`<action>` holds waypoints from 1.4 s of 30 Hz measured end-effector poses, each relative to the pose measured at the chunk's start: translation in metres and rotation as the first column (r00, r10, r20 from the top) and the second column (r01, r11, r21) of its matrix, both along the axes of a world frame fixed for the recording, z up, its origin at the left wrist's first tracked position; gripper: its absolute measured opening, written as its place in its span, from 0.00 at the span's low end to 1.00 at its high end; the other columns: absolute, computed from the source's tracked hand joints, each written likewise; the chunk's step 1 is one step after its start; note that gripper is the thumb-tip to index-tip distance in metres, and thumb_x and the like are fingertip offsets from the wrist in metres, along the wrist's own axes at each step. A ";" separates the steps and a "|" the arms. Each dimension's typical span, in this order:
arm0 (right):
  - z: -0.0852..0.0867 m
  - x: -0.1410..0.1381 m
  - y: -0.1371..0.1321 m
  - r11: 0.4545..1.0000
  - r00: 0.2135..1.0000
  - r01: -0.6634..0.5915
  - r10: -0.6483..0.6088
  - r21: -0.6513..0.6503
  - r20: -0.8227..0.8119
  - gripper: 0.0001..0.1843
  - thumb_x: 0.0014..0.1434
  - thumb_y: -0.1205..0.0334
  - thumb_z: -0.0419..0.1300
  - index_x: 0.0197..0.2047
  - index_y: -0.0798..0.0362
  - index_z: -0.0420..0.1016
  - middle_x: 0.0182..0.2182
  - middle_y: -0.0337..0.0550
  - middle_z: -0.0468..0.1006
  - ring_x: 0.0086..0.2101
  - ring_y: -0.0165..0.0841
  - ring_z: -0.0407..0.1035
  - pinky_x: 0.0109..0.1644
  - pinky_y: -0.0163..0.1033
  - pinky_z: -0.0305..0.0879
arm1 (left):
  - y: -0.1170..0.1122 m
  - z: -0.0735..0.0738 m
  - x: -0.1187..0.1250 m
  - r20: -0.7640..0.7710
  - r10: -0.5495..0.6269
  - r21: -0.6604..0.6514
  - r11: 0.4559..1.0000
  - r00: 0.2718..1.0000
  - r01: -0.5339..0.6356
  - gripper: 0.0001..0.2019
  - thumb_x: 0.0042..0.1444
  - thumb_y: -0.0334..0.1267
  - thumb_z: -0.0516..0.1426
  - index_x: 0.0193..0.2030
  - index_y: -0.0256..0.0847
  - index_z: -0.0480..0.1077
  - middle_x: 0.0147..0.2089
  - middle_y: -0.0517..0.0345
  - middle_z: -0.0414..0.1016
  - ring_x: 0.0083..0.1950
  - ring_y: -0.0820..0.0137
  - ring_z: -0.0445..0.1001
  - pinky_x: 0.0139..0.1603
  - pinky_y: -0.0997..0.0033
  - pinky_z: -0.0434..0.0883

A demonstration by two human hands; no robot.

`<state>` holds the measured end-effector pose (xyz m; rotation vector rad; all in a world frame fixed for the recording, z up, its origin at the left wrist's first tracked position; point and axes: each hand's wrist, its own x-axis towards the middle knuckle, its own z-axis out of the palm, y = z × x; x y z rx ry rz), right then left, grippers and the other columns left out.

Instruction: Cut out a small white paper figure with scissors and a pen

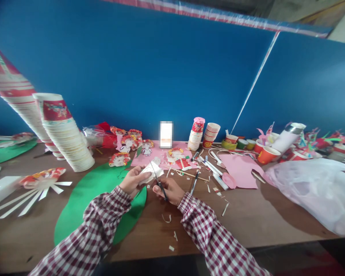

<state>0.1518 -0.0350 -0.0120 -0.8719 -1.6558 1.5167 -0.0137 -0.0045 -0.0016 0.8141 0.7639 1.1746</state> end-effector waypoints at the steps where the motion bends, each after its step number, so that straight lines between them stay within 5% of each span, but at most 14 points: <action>1: 0.000 0.000 0.000 1.000 1.000 -0.002 0.002 -0.002 0.002 0.25 0.51 0.40 0.57 0.35 0.57 0.66 0.20 0.35 0.65 0.19 0.24 0.61 0.20 0.28 0.57 | 0.000 0.001 -0.001 -0.004 0.001 0.002 1.000 1.000 -0.001 0.23 0.33 0.33 0.68 0.38 0.34 0.66 0.28 0.56 0.76 0.24 0.72 0.74 0.22 0.77 0.69; 29: -0.006 0.002 0.003 0.999 1.000 -0.018 0.018 0.047 0.006 0.26 0.52 0.40 0.56 0.39 0.56 0.65 0.22 0.36 0.67 0.21 0.25 0.63 0.20 0.27 0.59 | -0.004 0.004 0.003 0.031 -0.050 -0.015 0.999 0.998 0.050 0.19 0.34 0.31 0.68 0.35 0.31 0.68 0.28 0.54 0.76 0.25 0.72 0.74 0.26 0.76 0.71; 42: -0.001 0.003 0.002 0.998 0.997 -0.038 0.041 -0.040 0.072 0.24 0.50 0.42 0.60 0.36 0.58 0.67 0.20 0.36 0.67 0.19 0.24 0.63 0.19 0.28 0.60 | 0.007 0.003 -0.017 -0.129 -0.134 0.046 0.989 0.983 0.141 0.27 0.33 0.32 0.68 0.42 0.32 0.64 0.28 0.53 0.77 0.25 0.69 0.75 0.26 0.74 0.71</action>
